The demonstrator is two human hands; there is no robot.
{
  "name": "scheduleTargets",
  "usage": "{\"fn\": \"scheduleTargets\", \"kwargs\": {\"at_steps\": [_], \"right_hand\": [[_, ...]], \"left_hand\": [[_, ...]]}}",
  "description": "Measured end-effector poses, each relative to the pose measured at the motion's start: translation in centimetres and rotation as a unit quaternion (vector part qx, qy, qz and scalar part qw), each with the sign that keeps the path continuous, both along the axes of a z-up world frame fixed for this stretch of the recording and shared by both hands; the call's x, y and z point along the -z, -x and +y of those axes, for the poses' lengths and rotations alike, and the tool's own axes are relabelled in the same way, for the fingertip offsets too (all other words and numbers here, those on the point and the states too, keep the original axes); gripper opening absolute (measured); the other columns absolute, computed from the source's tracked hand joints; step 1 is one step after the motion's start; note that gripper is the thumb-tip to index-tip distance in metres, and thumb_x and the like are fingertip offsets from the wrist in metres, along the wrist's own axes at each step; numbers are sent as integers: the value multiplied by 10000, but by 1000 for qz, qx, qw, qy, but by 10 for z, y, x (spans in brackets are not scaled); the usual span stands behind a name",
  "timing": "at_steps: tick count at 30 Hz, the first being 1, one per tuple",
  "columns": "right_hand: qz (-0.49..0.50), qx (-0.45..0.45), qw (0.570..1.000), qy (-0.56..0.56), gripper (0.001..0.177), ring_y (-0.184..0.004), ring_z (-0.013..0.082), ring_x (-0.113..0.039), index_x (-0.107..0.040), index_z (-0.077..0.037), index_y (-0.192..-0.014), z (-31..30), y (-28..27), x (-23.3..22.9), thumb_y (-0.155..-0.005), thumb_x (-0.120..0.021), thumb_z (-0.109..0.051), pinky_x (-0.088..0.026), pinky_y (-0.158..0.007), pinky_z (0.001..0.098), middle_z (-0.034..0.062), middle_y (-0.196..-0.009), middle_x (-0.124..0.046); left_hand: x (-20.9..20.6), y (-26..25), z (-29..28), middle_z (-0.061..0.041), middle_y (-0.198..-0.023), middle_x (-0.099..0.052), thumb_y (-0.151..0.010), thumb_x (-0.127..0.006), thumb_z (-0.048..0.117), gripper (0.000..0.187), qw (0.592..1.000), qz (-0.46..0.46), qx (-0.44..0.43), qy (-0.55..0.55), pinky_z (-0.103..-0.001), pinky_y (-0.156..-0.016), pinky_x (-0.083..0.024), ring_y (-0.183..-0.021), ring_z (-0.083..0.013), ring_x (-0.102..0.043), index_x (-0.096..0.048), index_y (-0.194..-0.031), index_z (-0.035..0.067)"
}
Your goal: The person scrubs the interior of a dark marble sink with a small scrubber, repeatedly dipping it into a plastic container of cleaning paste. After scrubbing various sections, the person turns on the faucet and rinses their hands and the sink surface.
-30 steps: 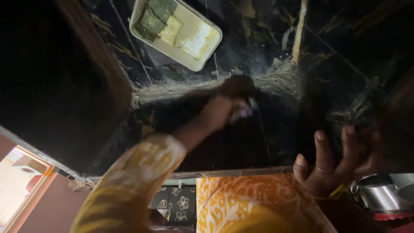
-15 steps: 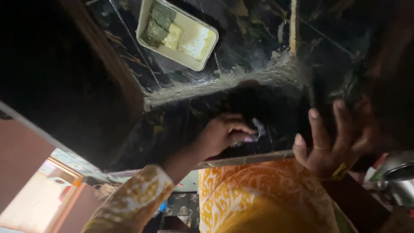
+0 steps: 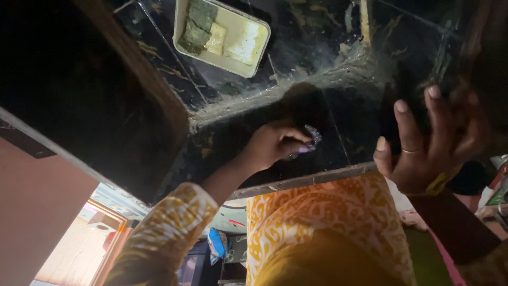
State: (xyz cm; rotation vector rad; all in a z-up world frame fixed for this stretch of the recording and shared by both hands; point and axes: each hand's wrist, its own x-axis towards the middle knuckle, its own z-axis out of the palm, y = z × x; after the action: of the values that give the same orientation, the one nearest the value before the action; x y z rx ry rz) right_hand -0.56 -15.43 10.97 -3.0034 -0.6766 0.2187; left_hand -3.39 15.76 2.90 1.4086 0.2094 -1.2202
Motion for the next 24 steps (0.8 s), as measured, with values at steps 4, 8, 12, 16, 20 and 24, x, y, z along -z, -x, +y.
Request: {"fn": "scheduleTargets", "kwargs": {"at_steps": [4,8,12,16,20,24], "right_hand": [[7,2,1000,2,553,-1359,500,-334,-605,-82,-1420,2,-4,-5,-983,-511,-407,-455,-1110,626,217,-1527,-528],[8,9,1000,3,547,-1369,471,-341,-614,-102,-1410,8,-4,-5,-977,-503,-416,-400,-1119,615,186,-1516,-562],[-30,11,999,-29,520,-1409,453,-374,-658,-102,-1456,5,-2,-3,-1063,-512,-410,-374,-1155,606,163,-1543,-587],[-25,8,997,-68,544,-1416,451,-410,-686,-100,-1488,3,0,-3,-1079,-492,-402,-377,-1146,587,169,-1558,-583],[-57,36,994,-92,511,-1409,422,-426,-691,-129,-1465,10,3,1,-1087,-489,-407,-381,-1123,579,140,-1519,-597],[-101,55,986,-122,502,-1410,435,-406,-624,-136,-1504,6,-1,11,-1102,-479,-400,-364,-1118,594,168,-1534,-543]], "left_hand": [[12,2,-4,-103,-976,-729,-863,-804,182,193,968,-247,-19,-32,-358,-792,-558,-905,-277,-730,-764,-1046,134],[29,-13,-33,-101,-999,-748,-902,-783,139,169,968,-224,-26,-107,-354,-787,-565,-911,-268,-743,-777,-1071,145],[4,-9,-50,-98,-960,-757,-867,-786,193,195,996,-92,0,7,-350,-735,-573,-825,-246,-757,-771,-1055,146],[-6,-10,-56,-101,-1033,-756,-893,-778,200,227,981,-194,-23,21,-354,-802,-569,-915,-236,-754,-760,-1107,128],[20,-26,-65,-110,-986,-762,-900,-810,205,188,971,-207,13,-119,-329,-738,-554,-862,-227,-741,-786,-1068,124],[8,-21,-59,-95,-847,-758,-907,-787,202,209,993,-50,29,-102,-288,-665,-530,-716,-145,-661,-782,-1100,123]]}}
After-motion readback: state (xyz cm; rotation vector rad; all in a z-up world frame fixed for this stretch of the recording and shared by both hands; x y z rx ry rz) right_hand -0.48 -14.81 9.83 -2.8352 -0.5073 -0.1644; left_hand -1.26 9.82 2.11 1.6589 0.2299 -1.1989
